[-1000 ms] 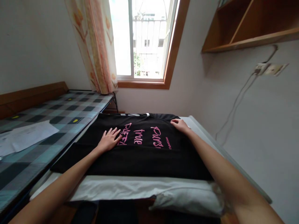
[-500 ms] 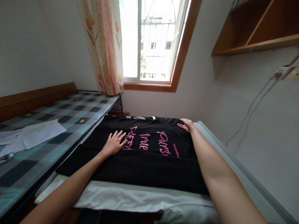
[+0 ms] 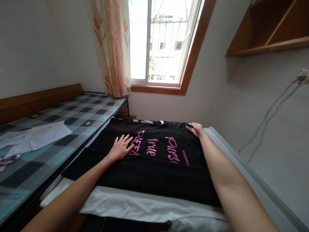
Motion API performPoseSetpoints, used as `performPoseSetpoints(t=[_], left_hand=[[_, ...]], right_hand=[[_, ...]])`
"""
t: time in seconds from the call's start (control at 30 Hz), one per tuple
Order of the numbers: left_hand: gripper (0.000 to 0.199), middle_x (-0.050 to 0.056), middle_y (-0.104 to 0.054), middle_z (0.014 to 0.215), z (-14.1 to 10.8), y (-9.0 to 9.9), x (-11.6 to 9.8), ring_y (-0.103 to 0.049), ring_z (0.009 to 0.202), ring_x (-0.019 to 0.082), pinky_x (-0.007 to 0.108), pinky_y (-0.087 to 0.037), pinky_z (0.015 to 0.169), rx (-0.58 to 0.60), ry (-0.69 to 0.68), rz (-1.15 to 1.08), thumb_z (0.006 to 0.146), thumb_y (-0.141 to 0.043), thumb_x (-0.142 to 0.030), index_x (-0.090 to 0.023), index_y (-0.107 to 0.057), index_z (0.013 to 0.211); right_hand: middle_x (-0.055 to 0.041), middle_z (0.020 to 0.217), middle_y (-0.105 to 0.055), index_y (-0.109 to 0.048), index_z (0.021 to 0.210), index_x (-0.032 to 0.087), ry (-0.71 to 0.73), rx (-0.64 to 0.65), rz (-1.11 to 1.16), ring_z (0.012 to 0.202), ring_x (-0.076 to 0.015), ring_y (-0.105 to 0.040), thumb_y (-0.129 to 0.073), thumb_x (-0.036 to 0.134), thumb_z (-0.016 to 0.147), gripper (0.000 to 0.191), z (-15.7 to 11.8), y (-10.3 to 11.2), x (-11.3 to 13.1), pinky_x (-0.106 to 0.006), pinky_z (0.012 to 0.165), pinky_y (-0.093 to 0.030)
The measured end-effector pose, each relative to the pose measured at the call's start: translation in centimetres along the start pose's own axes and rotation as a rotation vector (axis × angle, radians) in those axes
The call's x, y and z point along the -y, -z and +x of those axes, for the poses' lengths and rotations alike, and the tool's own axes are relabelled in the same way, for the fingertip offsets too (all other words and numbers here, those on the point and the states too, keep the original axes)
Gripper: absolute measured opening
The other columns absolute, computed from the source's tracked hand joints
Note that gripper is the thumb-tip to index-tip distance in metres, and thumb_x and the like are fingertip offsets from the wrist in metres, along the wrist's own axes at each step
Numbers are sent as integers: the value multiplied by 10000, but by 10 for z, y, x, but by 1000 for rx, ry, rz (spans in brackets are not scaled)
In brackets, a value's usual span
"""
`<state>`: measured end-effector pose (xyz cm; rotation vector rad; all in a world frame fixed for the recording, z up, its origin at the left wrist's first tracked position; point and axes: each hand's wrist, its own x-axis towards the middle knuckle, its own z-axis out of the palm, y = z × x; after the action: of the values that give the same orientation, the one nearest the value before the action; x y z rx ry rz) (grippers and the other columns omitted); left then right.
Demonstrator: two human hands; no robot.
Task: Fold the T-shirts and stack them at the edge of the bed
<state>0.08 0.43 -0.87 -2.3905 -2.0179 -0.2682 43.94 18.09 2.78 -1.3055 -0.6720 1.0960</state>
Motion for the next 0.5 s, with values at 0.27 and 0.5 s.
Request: performPoseSetpoints(t=[0.27, 0.5], left_hand=[[631, 55, -319, 1544, 0, 1, -1, -224, 1435, 309, 536, -165, 1148, 7, 5, 1, 939, -296, -605, -264, -385, 1461], [641, 52, -318, 1545, 1, -1, 2, -220, 1436, 307, 530, -156, 1149, 11, 3, -13, 931, -287, -622, -273, -386, 1461]], right_hand=[[11, 634, -599, -570, 775, 154, 50, -43, -25, 601, -80, -614, -703, 20, 728, 194, -3, -7, -3, -170, 623, -595], [56, 565, -563, -580, 767, 180, 0, -72, -107, 471, -62, -530, -791, 140, 692, 227, -1, -10, -6, -176, 493, -554]])
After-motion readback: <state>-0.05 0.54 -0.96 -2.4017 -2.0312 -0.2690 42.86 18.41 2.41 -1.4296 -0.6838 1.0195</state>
